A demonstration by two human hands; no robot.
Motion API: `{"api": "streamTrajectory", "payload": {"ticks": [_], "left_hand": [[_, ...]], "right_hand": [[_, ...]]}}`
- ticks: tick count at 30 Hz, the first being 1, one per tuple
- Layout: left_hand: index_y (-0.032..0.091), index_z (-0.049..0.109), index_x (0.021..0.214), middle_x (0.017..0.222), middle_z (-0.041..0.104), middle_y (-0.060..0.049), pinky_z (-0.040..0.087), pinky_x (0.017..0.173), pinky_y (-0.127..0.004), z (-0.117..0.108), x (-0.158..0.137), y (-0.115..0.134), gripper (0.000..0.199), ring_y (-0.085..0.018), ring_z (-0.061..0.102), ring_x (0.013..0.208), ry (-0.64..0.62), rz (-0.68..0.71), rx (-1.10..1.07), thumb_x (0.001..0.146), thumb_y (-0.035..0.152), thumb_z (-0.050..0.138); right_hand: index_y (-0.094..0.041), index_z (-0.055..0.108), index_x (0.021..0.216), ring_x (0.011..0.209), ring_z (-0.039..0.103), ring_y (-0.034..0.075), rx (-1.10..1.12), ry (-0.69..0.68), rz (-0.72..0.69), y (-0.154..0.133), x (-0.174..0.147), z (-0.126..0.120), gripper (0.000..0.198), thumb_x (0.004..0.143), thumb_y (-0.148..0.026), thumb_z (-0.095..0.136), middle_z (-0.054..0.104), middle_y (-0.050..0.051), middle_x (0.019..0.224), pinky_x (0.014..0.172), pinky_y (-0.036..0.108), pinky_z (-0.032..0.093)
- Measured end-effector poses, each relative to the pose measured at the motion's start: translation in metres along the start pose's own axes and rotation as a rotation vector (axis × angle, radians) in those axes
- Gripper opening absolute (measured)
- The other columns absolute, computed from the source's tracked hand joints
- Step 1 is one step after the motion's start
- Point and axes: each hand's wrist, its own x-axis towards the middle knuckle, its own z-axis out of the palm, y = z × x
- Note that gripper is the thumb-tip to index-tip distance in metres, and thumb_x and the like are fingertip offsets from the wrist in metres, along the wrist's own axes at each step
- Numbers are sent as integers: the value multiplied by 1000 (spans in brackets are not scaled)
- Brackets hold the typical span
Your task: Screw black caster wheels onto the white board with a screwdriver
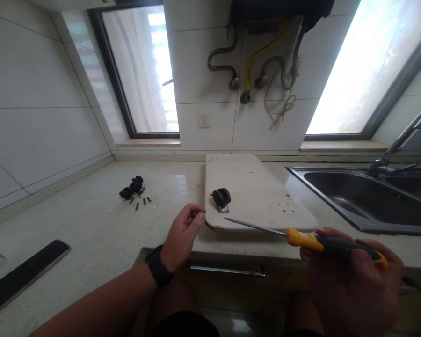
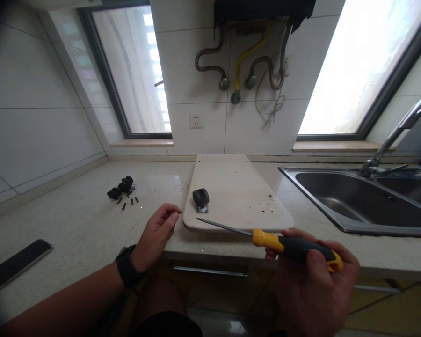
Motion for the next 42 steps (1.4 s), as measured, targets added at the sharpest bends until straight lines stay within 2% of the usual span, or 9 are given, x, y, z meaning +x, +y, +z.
{"api": "streamTrajectory", "payload": {"ticks": [6,9,12,16,20,24,28,35,42], "left_hand": [[20,62,140,81,60,0,42,76,-30,-12,8,-28,50,-17,53,74,-100,72,112,103,52,51],[25,60,146,106,72,-8,45,89,-35,-15,9,-34,49,-22,63,92,-200,105,191,103,48,52],[27,66,140,129,71,-11,43,100,-37,-16,10,-36,43,-26,63,112,-222,170,246,101,44,57],[26,68,138,105,72,-8,44,86,-34,-17,13,-44,44,-23,61,91,-201,177,245,98,45,64],[26,65,141,82,59,0,37,74,-30,-19,14,-54,49,-18,50,74,-203,140,304,96,47,65],[24,64,140,91,63,-3,39,77,-31,-19,15,-57,48,-20,53,81,-224,134,286,98,50,61],[22,66,135,107,68,-8,41,82,-33,-19,15,-59,46,-22,58,90,-254,153,266,99,50,59],[21,64,131,90,60,-2,42,74,-32,-19,16,-65,48,-18,53,76,-299,180,423,99,55,57],[23,60,133,82,54,2,43,72,-32,-21,16,-69,46,-16,52,73,-311,166,403,100,54,57]], "right_hand": [[-37,64,104,81,69,25,-103,-58,-171,-7,25,17,28,81,-22,68,75,0,85,46,32,54],[-38,65,107,79,69,25,-127,-111,-236,-9,38,31,29,83,-22,67,73,0,83,43,32,50],[-37,64,107,72,67,24,-143,-190,-284,-11,47,48,25,85,-26,69,72,0,82,42,32,47],[-33,62,105,67,66,23,-160,-306,-337,-10,53,69,25,83,-31,74,73,1,81,38,30,45],[-31,63,103,65,67,22,-196,-369,-382,-7,53,86,32,78,-40,81,72,1,80,38,29,44],[-30,63,100,54,61,17,-221,-435,-380,-6,50,100,38,74,-46,85,73,1,79,39,28,43],[-28,61,102,52,59,15,-244,-507,-429,-3,51,107,34,80,-45,81,73,1,79,37,26,42],[-27,56,115,59,65,16,-325,-760,-513,5,63,97,26,93,-29,70,73,3,89,39,26,48],[-28,56,116,59,64,16,-322,-779,-519,7,59,104,24,95,-27,67,71,3,90,39,28,48]]}}
